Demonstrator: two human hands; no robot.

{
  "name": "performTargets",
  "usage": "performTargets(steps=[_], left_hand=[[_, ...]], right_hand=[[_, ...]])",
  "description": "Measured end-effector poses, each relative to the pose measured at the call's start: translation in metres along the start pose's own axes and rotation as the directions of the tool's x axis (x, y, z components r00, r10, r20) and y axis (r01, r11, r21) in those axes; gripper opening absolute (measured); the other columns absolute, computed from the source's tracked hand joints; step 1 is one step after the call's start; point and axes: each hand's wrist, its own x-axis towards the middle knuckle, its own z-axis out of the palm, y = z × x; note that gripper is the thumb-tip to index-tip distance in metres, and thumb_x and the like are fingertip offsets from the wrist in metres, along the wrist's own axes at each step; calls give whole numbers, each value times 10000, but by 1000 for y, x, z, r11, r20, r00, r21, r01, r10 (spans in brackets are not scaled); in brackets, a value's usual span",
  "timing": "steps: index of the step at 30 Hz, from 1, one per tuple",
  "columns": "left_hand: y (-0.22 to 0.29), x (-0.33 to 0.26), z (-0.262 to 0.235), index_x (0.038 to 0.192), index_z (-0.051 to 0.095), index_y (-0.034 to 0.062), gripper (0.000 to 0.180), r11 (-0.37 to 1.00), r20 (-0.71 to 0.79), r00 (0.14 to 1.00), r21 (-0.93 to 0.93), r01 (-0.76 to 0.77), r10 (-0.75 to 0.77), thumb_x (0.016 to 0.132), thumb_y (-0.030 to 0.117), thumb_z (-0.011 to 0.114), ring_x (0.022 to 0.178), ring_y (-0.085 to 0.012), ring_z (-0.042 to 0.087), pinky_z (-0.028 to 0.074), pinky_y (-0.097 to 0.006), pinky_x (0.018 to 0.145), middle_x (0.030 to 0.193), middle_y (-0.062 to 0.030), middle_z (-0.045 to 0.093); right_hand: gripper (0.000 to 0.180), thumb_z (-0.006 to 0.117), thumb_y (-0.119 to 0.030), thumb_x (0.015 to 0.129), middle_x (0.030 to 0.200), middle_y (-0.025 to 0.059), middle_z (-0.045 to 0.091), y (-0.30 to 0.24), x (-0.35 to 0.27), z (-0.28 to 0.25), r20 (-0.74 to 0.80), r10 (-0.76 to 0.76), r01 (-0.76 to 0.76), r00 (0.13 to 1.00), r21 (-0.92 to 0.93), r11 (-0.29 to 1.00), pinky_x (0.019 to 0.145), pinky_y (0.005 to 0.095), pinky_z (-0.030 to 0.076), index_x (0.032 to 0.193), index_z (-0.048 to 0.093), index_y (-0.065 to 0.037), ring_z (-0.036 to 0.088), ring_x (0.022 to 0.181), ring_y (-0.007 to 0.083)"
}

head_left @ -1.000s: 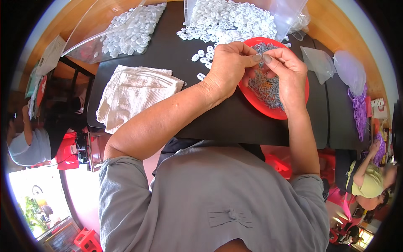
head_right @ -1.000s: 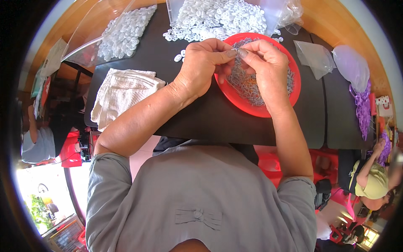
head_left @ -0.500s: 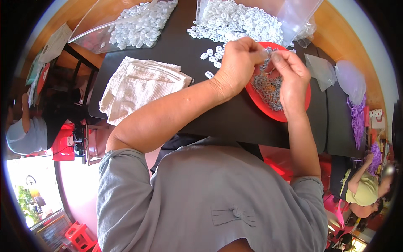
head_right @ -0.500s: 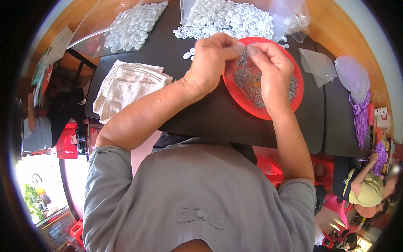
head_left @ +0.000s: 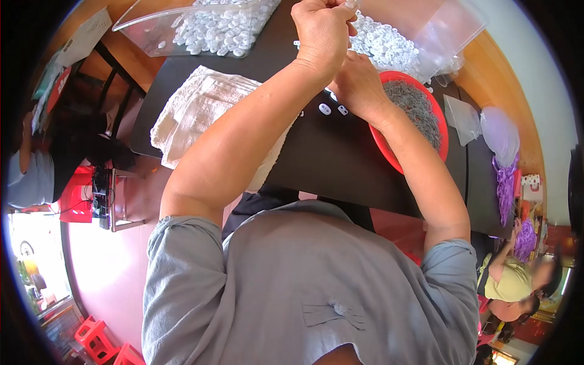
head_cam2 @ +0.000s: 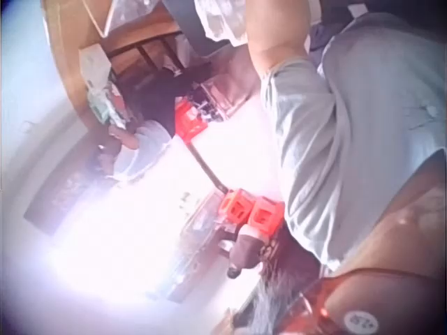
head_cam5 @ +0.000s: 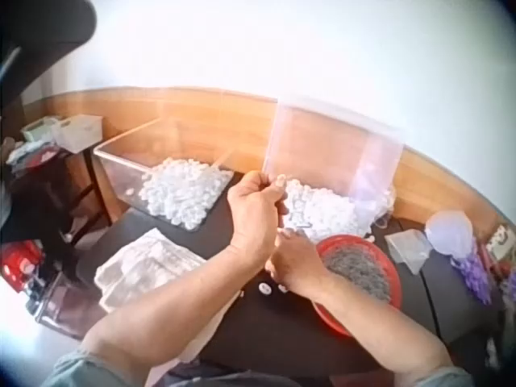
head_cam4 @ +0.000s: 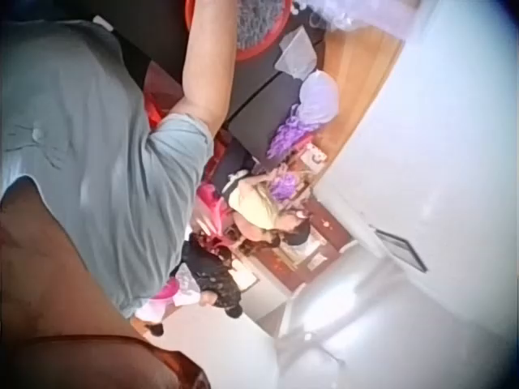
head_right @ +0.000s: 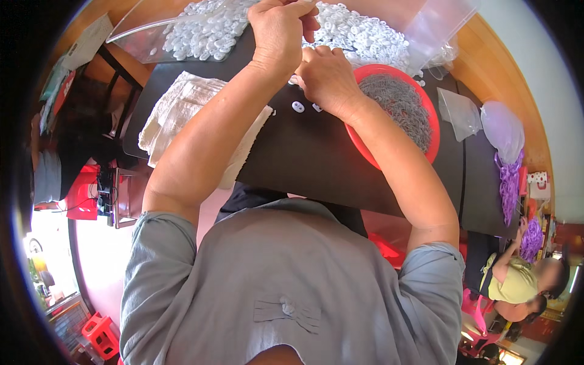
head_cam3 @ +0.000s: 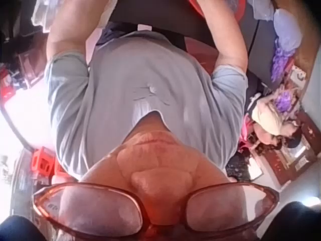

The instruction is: Manual assembly of small white plastic components with grey rubber gaskets.

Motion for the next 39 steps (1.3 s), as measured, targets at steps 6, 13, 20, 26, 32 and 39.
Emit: performTargets(steps=[6,13,20,26,32,39], left_hand=[[-5,7,-7,701,548,51,197,999,-27,999,43,28,-27,884,77,615,442,-107,458,336,-256,396,558,-17,521],[-12,10,-8,748,589,16,110,991,-12,998,122,58,-57,856,39,587,468,-121,491,369,-255,403,610,-45,557],[-31,-6,-6,840,592,-45,78,946,156,941,-77,316,-301,853,32,588,566,-205,589,451,-327,463,723,-118,607],[-36,-43,13,964,569,-59,121,815,253,846,-246,525,-469,903,21,502,855,-239,582,484,-364,772,913,-149,604],[-35,-57,19,1086,551,-78,217,664,246,772,-399,632,-586,936,51,460,950,-245,563,465,-362,911,1005,-143,588],[-24,-49,14,947,572,-22,149,655,247,739,-346,671,-626,949,101,488,855,-213,573,468,-313,747,946,-129,616]], right_hand=[[110,623,-125,833,1014,79,621,-2,3,9,50,4,-8,999,81,997,835,406,411,909,691,-82,568,984,247],[86,622,-104,781,900,76,640,-6,-6,-1,-70,-120,117,990,-48,992,782,404,428,855,622,-60,598,925,266],[56,586,26,813,737,132,596,4,-42,-72,-66,246,-161,967,588,793,628,369,470,839,541,4,620,713,265],[135,530,94,833,866,133,631,3,-62,-79,-208,225,-101,952,480,871,704,338,511,929,550,2,648,786,264],[170,558,96,834,915,127,655,-10,-57,-67,-335,287,-103,898,473,875,715,337,534,968,576,-8,667,846,272],[214,570,112,829,938,137,652,-13,-58,-54,-386,317,-82,866,517,852,731,329,541,1019,582,14,671,849,262]])
